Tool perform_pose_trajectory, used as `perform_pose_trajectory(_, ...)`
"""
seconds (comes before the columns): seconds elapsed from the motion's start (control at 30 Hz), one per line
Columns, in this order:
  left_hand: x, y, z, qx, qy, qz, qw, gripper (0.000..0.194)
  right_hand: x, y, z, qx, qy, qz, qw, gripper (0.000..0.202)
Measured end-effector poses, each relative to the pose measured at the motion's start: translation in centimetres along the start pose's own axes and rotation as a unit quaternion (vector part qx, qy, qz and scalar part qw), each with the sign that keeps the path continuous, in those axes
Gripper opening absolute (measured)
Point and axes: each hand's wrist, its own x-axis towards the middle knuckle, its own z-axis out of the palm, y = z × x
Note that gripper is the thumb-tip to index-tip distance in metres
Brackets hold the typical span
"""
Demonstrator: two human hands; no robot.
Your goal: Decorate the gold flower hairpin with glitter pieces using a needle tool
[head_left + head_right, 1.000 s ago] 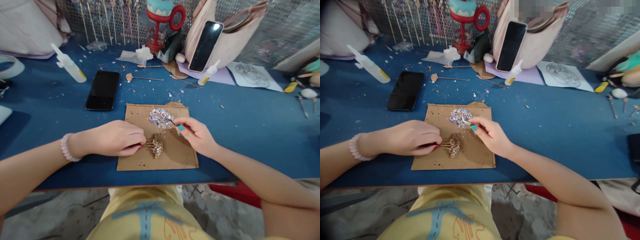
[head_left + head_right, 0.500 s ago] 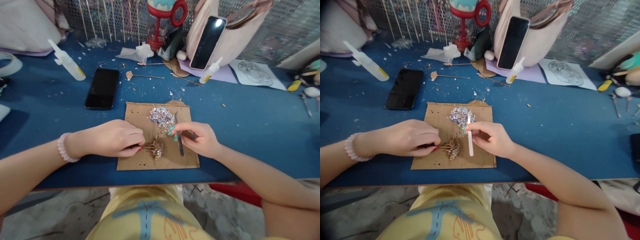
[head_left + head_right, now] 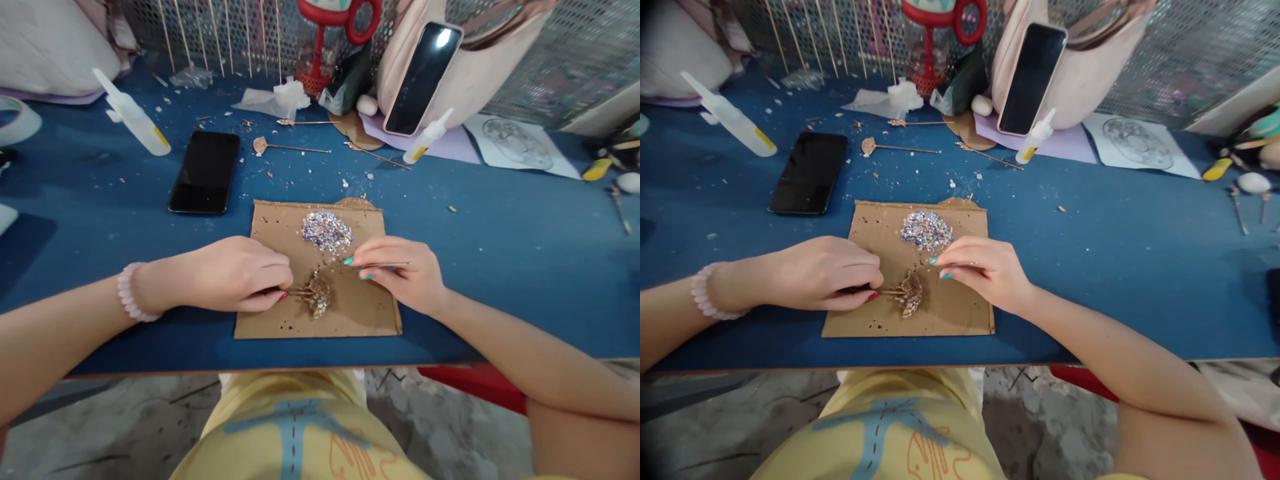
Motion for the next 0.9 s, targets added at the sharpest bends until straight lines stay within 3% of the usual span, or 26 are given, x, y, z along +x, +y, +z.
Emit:
perform_pose_trajectory(0.3,0.0,-0.1,0.1,0.008,-0.004,0.0,1.0,0.025,-0.1,0.0,0.1,-0.011,0.015,0.043,0.999,0.01)
perform_pose_trajectory(0.47,0.1,0.0,0.0,0.017,0.0,0.001,1.0,0.027,-0.3,-0.2,0.3,0.08,0.049,0.123,0.988,0.019)
perform_pose_trajectory(0.6,0.1,0.0,0.0,0.014,-0.002,0.002,1.0,0.028,-0.2,0.0,0.3,0.076,0.059,0.094,0.991,0.018)
perform_pose_trajectory(0.73,0.0,0.0,0.0,0.016,-0.01,-0.002,1.0,0.026,-0.4,0.2,0.0,0.021,0.036,0.078,0.996,0.009)
perform_pose_trajectory(0.9,-0.1,0.0,-0.1,0.007,-0.009,-0.004,1.0,0.021,-0.4,0.2,-0.7,-0.02,-0.038,0.085,0.995,0.005)
